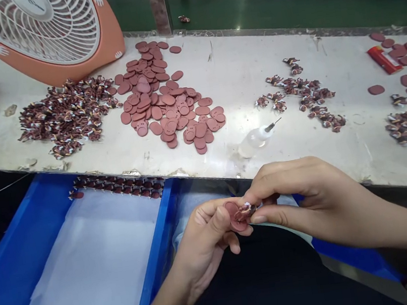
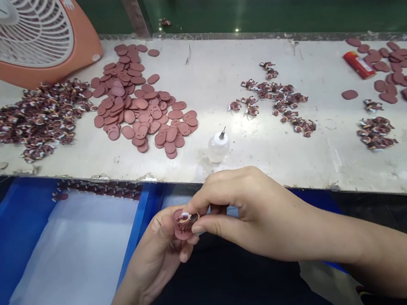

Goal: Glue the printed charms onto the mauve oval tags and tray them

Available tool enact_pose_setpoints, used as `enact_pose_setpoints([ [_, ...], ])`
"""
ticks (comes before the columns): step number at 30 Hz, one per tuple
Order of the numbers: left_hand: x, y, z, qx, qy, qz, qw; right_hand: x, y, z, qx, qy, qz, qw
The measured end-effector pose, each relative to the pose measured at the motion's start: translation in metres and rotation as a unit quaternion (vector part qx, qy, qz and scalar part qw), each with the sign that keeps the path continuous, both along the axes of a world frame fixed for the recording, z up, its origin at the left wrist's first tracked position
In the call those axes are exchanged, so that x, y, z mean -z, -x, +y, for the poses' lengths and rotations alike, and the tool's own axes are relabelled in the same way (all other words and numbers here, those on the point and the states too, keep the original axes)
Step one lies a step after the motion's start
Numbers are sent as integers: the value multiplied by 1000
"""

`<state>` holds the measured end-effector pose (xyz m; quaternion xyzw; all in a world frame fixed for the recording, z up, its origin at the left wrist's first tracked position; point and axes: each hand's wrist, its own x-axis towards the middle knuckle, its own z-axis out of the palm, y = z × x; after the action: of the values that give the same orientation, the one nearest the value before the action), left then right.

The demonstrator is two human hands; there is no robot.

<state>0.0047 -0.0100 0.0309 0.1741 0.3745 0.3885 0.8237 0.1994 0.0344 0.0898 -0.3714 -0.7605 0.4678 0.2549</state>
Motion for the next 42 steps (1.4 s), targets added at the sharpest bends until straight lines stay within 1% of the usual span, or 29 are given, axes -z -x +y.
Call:
enact_pose_setpoints([
  [4,0,0,0,1,9,4,1000,-4,0,3,-22,-26,-13,999],
  [10,-1,1,-2,2,19,3,1000,-5,1,6,-38,-24,-14,999],
  [14,0,1,-1,4,19,-5,1000,-5,0,7,-50,-38,-25,998],
  [18,1,0,-1,1,22,-14,1000,-7,2,8,-77,-66,-58,993],
  [22,2,0,-3,-24,45,-14,999,-8,7,8,-91,-112,-92,985],
  [25,2,0,-4,-38,63,-13,997,-6,9,7,-95,-131,-95,982],
  [31,3,0,-6,-44,74,-32,996,-3,11,5,-96,-128,-91,983],
  [36,3,1,-8,-42,82,-42,995,-4,12,2,-98,-110,-94,985],
  [42,3,2,-10,-53,88,-46,994,-2,14,1,-90,-115,-94,985],
])
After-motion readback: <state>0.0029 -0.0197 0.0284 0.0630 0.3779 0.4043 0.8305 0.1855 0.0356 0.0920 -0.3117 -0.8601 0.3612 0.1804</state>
